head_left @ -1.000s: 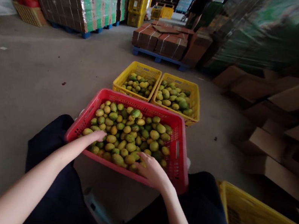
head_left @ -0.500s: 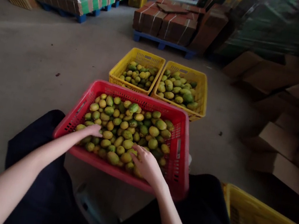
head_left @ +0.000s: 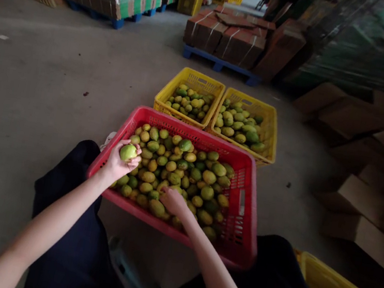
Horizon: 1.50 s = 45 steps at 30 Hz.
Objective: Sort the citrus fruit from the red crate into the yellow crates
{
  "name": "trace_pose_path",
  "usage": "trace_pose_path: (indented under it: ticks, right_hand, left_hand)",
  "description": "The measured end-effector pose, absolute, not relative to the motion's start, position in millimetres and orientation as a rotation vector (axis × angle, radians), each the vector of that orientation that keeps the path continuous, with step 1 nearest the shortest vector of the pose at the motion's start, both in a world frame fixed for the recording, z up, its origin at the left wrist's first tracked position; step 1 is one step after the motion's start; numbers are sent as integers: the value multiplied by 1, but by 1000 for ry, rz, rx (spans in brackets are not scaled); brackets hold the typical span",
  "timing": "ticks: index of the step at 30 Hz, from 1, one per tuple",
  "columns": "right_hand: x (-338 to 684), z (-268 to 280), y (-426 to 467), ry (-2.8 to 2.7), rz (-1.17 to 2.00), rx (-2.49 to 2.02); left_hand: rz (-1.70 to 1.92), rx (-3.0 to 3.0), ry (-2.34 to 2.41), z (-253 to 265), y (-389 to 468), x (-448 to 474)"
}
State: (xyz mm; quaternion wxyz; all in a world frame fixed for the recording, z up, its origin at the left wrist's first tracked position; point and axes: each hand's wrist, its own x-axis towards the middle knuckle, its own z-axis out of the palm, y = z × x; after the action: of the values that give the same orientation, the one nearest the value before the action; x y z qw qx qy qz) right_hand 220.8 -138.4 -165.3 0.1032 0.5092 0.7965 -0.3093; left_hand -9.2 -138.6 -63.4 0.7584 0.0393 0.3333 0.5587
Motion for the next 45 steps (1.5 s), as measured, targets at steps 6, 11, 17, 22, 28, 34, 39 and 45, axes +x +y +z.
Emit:
trace_pose_path:
  ticks: [6,11,17,22,28,34,39,45]
  right_hand:
    - [141,-217,-109,2307,-876,1561]
    - [122,-238,-108,2190,-944,1710]
    - [144,-213,-100,2209,-1325,1763]
    - [189,-143,-102,2118,-1882,1761]
    - [265,-48,-122,2038,-2381,1754]
    - [300,-23,-134,2291,-2416,2151]
    - [292,-38,-135,3015,-1073,2473]
    - [290,-48,-154,3388,-187,2302]
  left_hand:
    - [1363,-141,794,-70,-126,-19]
    - [1379,-105,800,-56,-118,-18]
    - [1317,148,846,-53,-116,-4]
    - [1176,294,948,-64,-131,10]
    - [1071,508,870,-53,-132,34]
    - [1057,1213,932,-32,-113,72]
    - [1134,1730,1025,-37,-126,84]
    - [993,2174,1021,-27,-153,79]
